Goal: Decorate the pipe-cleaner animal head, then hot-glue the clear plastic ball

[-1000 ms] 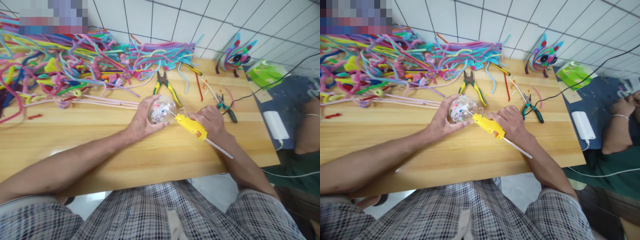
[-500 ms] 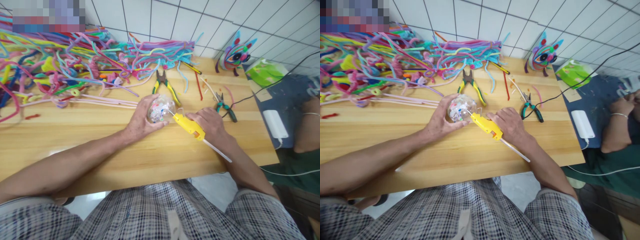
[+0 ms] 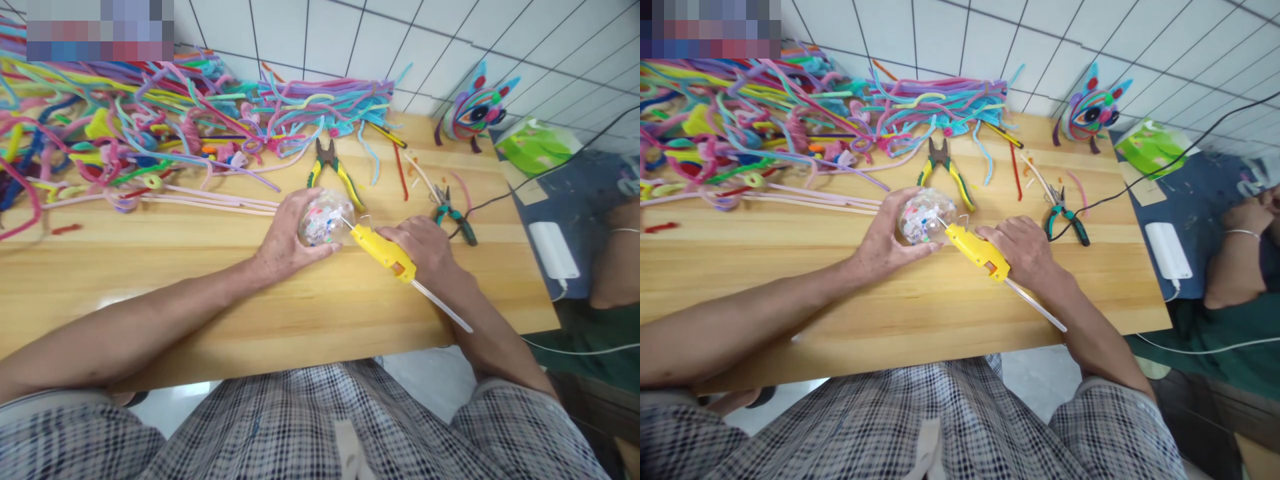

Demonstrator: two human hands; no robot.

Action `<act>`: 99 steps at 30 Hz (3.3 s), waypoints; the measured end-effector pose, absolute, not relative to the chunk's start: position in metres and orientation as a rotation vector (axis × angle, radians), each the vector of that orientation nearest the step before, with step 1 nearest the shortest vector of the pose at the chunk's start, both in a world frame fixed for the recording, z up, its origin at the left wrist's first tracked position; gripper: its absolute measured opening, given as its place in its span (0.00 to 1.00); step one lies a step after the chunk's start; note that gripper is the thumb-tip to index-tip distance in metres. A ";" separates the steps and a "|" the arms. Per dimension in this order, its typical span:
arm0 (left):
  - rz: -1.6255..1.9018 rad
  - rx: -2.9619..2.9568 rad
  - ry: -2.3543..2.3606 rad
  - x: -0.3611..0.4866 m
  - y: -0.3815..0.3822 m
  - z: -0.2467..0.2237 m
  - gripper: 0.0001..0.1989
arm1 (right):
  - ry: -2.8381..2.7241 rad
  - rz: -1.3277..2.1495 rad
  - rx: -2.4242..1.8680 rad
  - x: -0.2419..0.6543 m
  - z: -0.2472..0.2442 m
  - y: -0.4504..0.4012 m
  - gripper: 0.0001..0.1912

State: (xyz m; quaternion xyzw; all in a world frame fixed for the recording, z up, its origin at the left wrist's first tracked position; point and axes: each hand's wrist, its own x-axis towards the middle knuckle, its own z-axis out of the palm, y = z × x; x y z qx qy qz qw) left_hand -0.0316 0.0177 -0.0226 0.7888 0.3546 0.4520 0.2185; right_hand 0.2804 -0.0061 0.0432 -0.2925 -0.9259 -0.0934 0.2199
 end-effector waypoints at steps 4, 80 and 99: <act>1.245 2.196 0.974 -0.031 0.018 -0.022 0.46 | -2.529 -0.321 -0.762 0.280 0.044 -0.004 0.23; 1.284 2.234 1.034 -0.029 0.018 -0.026 0.45 | -2.578 -0.273 -0.923 0.269 0.048 -0.022 0.19; 1.276 2.224 1.039 -0.028 0.017 -0.023 0.46 | -2.541 -0.294 -0.859 0.265 0.044 -0.021 0.22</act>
